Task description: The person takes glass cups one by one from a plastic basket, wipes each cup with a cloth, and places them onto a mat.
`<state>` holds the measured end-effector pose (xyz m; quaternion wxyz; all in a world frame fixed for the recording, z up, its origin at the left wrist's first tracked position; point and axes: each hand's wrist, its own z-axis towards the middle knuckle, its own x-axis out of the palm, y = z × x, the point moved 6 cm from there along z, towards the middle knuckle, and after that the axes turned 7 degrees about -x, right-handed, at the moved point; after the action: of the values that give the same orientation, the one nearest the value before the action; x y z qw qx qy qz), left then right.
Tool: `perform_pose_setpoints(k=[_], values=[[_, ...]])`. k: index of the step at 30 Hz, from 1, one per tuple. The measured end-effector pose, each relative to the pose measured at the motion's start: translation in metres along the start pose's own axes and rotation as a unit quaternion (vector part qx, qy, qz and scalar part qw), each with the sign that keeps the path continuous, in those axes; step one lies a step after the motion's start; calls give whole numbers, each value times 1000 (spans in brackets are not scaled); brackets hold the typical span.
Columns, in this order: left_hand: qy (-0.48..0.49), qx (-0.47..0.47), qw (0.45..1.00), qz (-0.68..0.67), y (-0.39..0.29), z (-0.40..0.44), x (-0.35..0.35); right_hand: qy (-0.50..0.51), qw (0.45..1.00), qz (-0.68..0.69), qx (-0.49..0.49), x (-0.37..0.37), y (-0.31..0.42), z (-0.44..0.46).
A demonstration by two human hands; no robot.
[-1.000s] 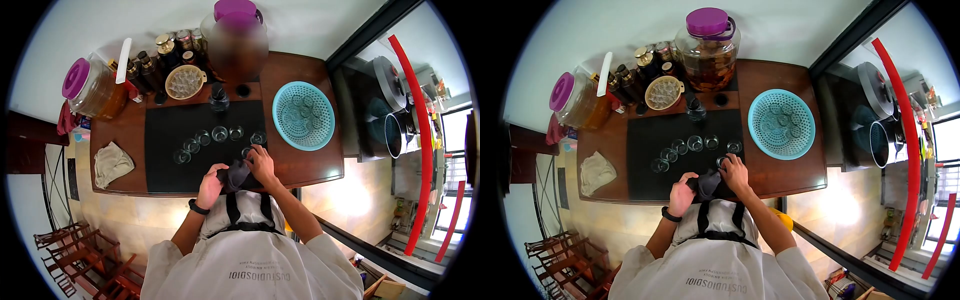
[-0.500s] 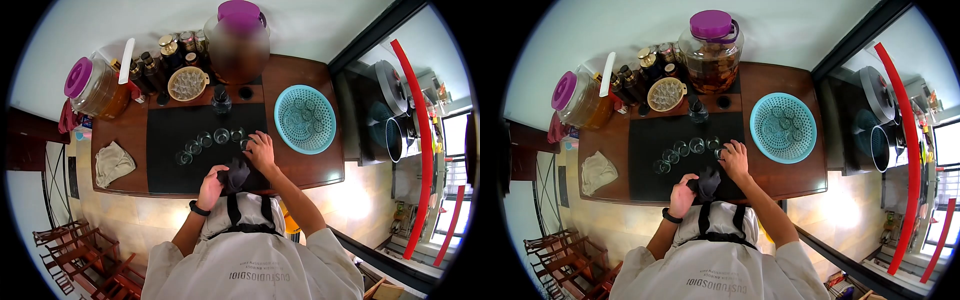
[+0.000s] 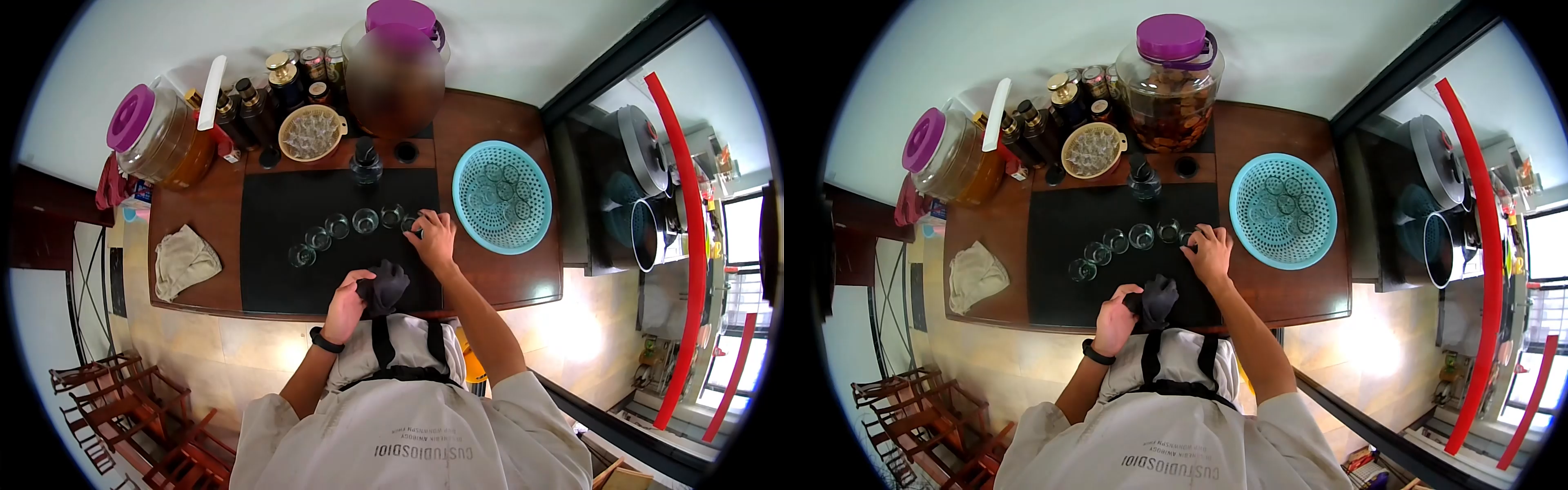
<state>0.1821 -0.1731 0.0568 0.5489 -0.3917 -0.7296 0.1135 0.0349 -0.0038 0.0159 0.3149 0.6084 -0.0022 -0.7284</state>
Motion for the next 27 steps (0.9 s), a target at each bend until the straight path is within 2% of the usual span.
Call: perform_pose_setpoints(k=[6, 12, 18, 27], values=[[-21, -10, 1000, 15, 4, 0, -3, 26, 1000, 9, 6, 8, -8, -1], [-17, -14, 1000, 11, 7, 2, -4, 23, 998, 7, 61, 7, -16, 8], [-1, -2, 1000, -19, 2, 2, -2, 46, 996, 5, 70, 11, -19, 25], [-10, 18, 1000, -16, -2, 0, -4, 52, 998, 36, 10, 14, -19, 43]])
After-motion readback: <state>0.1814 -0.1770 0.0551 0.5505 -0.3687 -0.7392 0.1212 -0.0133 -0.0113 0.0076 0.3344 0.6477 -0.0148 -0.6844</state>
